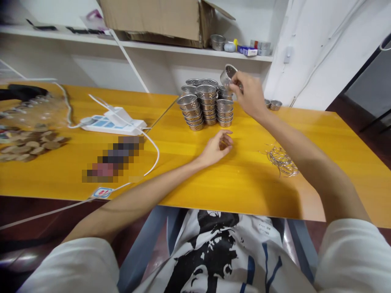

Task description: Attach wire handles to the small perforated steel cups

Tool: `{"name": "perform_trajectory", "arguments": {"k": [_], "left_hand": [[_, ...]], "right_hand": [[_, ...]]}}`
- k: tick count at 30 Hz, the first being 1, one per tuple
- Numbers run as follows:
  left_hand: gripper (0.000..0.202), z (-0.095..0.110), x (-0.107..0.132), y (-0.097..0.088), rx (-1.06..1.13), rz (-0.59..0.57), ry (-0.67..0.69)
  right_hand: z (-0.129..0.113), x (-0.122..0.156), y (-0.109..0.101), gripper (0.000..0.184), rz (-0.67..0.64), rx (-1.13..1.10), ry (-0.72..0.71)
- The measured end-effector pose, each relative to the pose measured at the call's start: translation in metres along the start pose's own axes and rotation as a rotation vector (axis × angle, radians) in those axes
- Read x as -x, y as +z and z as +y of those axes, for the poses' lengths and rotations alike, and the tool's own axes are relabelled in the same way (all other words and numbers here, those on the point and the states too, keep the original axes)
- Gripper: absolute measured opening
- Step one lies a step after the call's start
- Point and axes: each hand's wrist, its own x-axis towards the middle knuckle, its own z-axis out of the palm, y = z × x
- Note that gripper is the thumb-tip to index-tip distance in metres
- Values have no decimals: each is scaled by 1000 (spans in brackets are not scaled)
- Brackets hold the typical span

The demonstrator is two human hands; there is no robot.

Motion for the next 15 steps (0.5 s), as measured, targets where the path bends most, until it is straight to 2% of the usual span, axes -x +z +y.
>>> {"name": "perform_trajectory", "arguments": {"k": [2, 4, 6, 8, 11, 13, 15], "left_hand": [[81, -1, 1, 0, 13, 18, 21], [112, 1, 1, -1, 18, 12, 77], [124, 5, 3, -3, 37, -60, 113], [110, 9, 4, -5, 47, -163, 101], [84, 12, 4, -8, 39, -223, 63], [83, 12, 3, -8, 42, -217, 68], [86, 11, 3, -8, 61, -240, 81]], "right_hand": [[-8, 48, -19, 21, -78, -1, -32], [-13, 101, -26, 23, -339, 9, -103], [-15, 146, -21, 23, -506, -6, -131], [-14, 175, -11, 24, -526, -22, -118], [-3, 193, -8, 32, -436, -44, -76], [13, 196, -19, 37, -406, 46, -6], [30, 197, -32, 37, -437, 225, 43]]}}
